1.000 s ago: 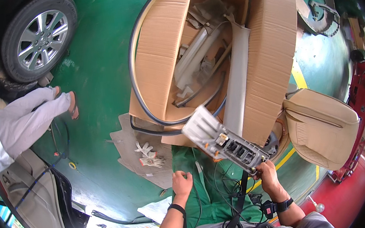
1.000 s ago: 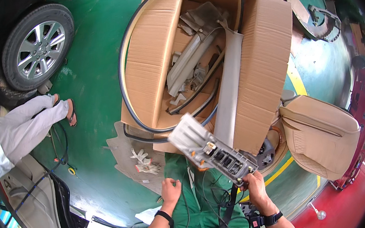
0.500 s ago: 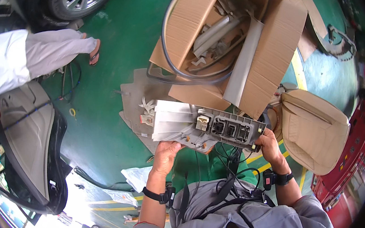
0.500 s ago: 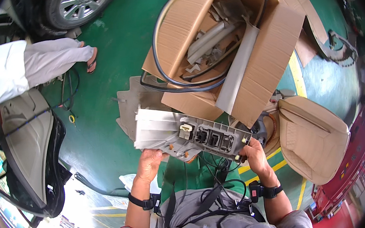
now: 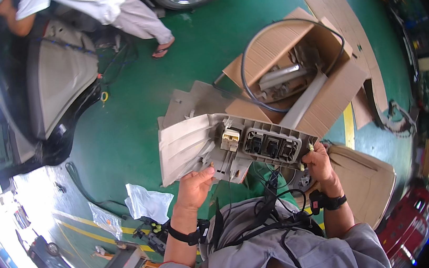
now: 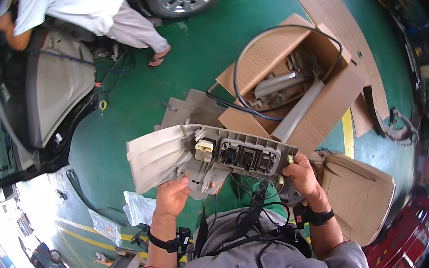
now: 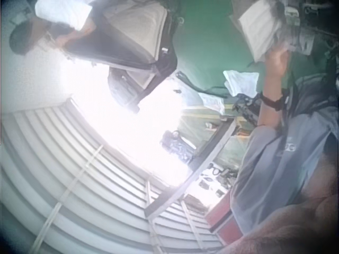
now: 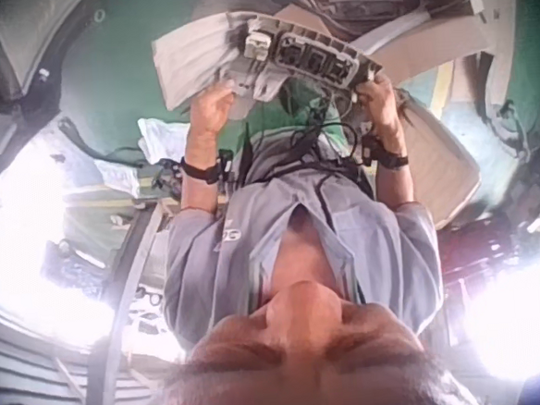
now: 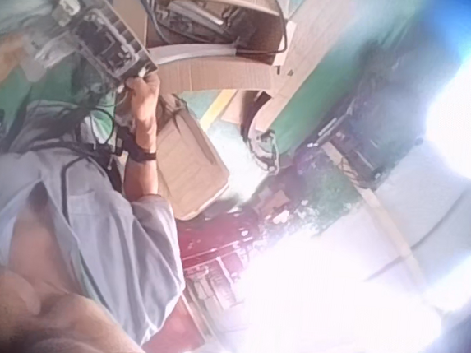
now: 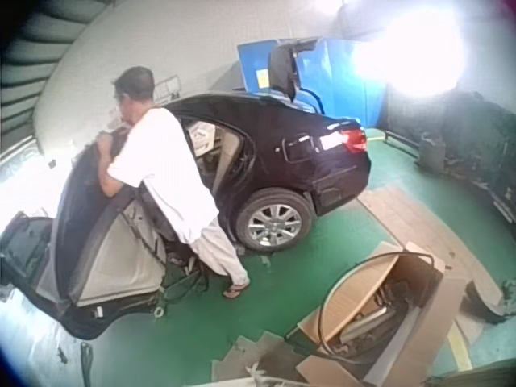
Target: The person picks up a steering wheel and car interior panels from a box and the floor, then proceeds to install a control panel into the dashboard of a vehicle by connecting wires.
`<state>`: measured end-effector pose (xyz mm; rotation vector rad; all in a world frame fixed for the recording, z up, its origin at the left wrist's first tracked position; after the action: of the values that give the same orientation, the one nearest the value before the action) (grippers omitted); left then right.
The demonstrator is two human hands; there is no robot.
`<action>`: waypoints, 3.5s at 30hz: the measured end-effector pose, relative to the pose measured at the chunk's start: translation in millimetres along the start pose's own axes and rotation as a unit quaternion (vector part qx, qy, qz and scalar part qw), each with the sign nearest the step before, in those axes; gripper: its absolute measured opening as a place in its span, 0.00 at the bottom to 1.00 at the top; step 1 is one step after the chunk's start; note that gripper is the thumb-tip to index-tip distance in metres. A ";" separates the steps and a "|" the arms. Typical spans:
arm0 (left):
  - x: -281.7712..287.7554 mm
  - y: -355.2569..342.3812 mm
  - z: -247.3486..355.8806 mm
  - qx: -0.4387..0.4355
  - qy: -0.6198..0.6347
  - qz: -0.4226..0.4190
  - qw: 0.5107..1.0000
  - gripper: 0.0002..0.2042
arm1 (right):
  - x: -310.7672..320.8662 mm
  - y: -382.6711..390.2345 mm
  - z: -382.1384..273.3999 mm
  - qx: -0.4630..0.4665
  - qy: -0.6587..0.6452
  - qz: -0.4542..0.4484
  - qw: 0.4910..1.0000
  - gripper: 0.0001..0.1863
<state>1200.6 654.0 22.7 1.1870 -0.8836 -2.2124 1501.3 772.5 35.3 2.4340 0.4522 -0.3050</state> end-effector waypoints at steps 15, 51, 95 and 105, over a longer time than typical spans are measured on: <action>47.7 183.5 65.8 -0.355 0.092 0.076 0.927 0.27 | -179.5 -17.7 -58.6 0.061 0.238 -0.212 0.946 0.13; 265.4 482.5 95.7 -0.598 -0.491 0.415 0.478 0.18 | -601.3 190.0 215.2 -0.262 0.208 -0.495 0.802 0.17; 613.7 343.1 543.7 -0.475 0.048 0.180 0.860 0.28 | -1019.0 -51.0 257.8 -0.093 0.239 -0.482 0.838 0.20; 637.2 306.0 763.2 -0.525 -0.317 0.203 0.763 0.29 | -1152.4 -140.8 218.5 -0.013 0.241 -0.443 0.863 0.33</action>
<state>255.7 263.9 215.0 -0.2831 0.0359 -2.1430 369.9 457.6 162.7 2.0942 1.7853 -0.0431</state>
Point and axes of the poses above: each hand's wrist, its own y-axis away from the middle knuckle, its own x-axis out of the back of the hand, z = x × y, the point moved 8 cm from there along -y, towards the middle knuckle, and after that the axes turned 5 degrees about y, right-handed, at the moved point
